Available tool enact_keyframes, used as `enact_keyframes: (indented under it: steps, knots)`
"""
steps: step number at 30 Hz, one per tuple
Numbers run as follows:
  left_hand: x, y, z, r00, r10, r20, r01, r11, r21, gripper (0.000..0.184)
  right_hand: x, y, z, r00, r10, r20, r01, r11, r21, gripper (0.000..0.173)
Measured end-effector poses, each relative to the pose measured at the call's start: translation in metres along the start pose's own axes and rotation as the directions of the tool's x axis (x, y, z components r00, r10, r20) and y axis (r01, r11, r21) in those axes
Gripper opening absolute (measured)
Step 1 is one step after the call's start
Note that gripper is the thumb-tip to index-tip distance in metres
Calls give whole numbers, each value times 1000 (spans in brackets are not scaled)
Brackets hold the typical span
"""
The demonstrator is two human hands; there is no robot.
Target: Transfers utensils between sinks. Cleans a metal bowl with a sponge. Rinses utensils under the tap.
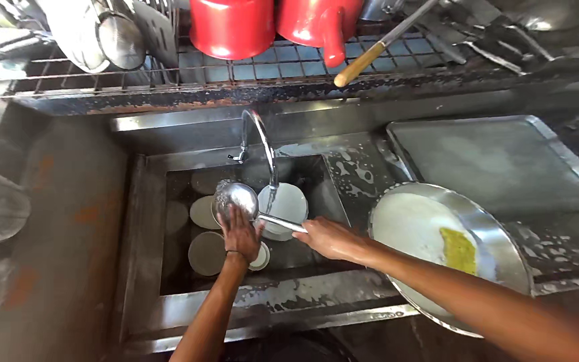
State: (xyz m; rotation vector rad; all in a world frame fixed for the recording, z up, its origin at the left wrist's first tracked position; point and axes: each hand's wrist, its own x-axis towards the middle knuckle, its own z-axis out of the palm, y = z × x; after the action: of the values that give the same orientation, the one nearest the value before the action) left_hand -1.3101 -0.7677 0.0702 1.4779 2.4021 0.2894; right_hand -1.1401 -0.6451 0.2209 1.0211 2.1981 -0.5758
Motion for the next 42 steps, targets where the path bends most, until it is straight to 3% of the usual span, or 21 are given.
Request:
enact_keyframes:
  steps: [3,4,8,10,12,13,14,15,16,17,19,21,24,26,29,31,33,37,39,41,42]
  knots:
    - [-2,-2,-7,983,152,105,-99,914,-394,81,7,-9,16,1000,-11,-2,11,1000,3,48]
    - [3,-10,-7,977,192,96,-137,902,-408,79,6,-9,18,1000,-7,8,7,1000,10,49]
    - [25,-49,-9,963,267,-47,-266,964,26,82,-3,-1,17,998,50,40,-51,998,33,50]
    - [32,-58,-14,960,267,-87,-255,958,131,70,-4,8,12,994,76,80,-82,994,78,54]
    - [32,-66,-13,951,211,-225,-211,977,24,45,-6,14,10,987,79,137,-102,981,167,57]
    - [29,-69,-13,944,136,-299,-190,969,-157,37,-9,14,8,981,93,170,-127,972,198,59]
    - [28,-70,-13,946,23,-322,-161,899,-407,41,-12,14,5,973,113,200,-155,966,208,62]
    - [29,-68,-12,957,-112,-267,-102,733,-673,57,-15,14,3,966,130,223,-178,961,210,64]
    - [31,-62,-14,962,-229,-146,-13,498,-867,73,-16,14,3,963,145,227,-190,963,191,65]
    - [37,-54,-15,950,-311,-26,63,274,-960,79,-15,15,1,967,158,199,-189,971,148,64]
    - [50,-40,-10,914,-371,166,170,-23,-985,58,-12,16,-6,982,172,75,-173,985,12,56]
    - [50,-29,-7,908,-341,244,221,-106,-970,40,-7,12,-23,985,149,-89,-161,975,-153,40]
    - [30,-16,-2,903,-326,279,258,-107,-960,40,22,-9,-37,971,63,-232,-126,955,-268,21]
    - [21,-1,-6,851,-414,323,265,-192,-945,37,51,-34,-33,975,16,-220,-75,962,-263,16]
    - [11,-2,-10,746,-578,331,162,-325,-932,38,90,-75,-21,984,-54,-168,12,970,-244,23]
    - [0,-26,-9,678,-674,294,85,-326,-942,51,110,-89,-17,981,-119,-155,82,971,-226,21]
    - [-7,-64,-4,598,-751,280,82,-290,-954,49,118,-85,-20,969,-174,-174,127,960,-251,20]
    - [-16,-124,14,406,-860,309,386,-145,-911,42,85,-46,-53,952,-160,-259,84,956,-282,25]
    - [-15,-125,21,431,-844,319,458,-100,-883,40,56,-28,-66,953,-170,-252,53,909,-413,16]
    - [-5,-109,26,537,-795,281,355,-89,-930,36,18,-14,-68,968,-119,-219,8,892,-451,15]
    - [2,-102,29,625,-738,254,246,-123,-962,37,-4,-6,-68,979,-67,-194,-24,903,-430,18]
